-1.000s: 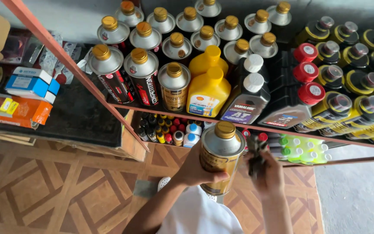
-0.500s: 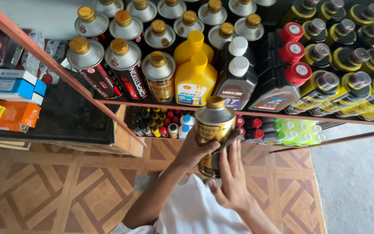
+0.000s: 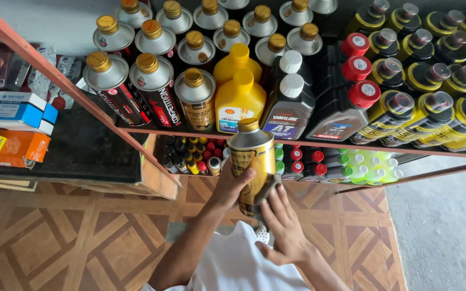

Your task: Wiping down a canister of motorcycle oil with a cleaning cloth.

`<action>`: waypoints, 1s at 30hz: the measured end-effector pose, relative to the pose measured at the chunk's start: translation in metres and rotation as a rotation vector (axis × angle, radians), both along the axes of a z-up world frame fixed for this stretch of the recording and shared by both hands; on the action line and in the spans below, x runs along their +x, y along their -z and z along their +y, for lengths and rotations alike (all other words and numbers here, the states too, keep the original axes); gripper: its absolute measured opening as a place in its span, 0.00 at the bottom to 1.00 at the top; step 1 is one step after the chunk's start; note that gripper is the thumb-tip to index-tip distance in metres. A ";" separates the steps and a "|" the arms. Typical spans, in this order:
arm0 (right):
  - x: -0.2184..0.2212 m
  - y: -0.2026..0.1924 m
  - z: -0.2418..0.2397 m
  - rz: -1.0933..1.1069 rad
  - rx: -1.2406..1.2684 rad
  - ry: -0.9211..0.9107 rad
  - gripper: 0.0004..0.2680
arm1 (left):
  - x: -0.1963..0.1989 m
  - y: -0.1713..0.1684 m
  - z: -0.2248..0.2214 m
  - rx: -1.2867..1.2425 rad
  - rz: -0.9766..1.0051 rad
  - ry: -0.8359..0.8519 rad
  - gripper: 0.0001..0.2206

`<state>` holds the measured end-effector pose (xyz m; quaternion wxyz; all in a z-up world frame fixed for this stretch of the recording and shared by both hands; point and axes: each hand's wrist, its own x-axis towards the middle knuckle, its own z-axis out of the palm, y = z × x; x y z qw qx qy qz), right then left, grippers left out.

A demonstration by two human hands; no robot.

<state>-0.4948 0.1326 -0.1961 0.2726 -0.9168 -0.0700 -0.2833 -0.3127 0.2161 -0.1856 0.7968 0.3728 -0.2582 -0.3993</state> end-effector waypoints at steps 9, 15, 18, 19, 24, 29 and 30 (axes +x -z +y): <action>0.037 -0.039 -0.022 -0.078 0.070 -0.013 0.36 | -0.020 0.002 -0.004 0.076 0.113 -0.014 0.25; 0.008 0.006 -0.012 0.018 0.084 -0.110 0.30 | 0.008 0.021 -0.001 0.102 0.120 -0.012 0.31; 0.037 -0.032 -0.019 -0.056 0.345 -0.138 0.31 | 0.003 0.015 -0.007 0.071 0.145 0.086 0.31; 0.049 -0.052 -0.019 -0.045 0.465 -0.124 0.34 | -0.002 0.011 -0.006 0.058 0.249 0.177 0.31; 0.045 -0.038 -0.027 -0.066 0.217 -0.068 0.34 | -0.005 0.028 -0.005 0.093 0.270 0.139 0.31; 0.009 0.011 -0.007 -0.005 0.102 -0.088 0.32 | 0.010 0.010 0.000 0.111 0.284 0.104 0.41; 0.011 0.012 -0.007 -0.043 0.249 -0.125 0.31 | 0.010 0.006 0.000 0.090 0.275 0.131 0.41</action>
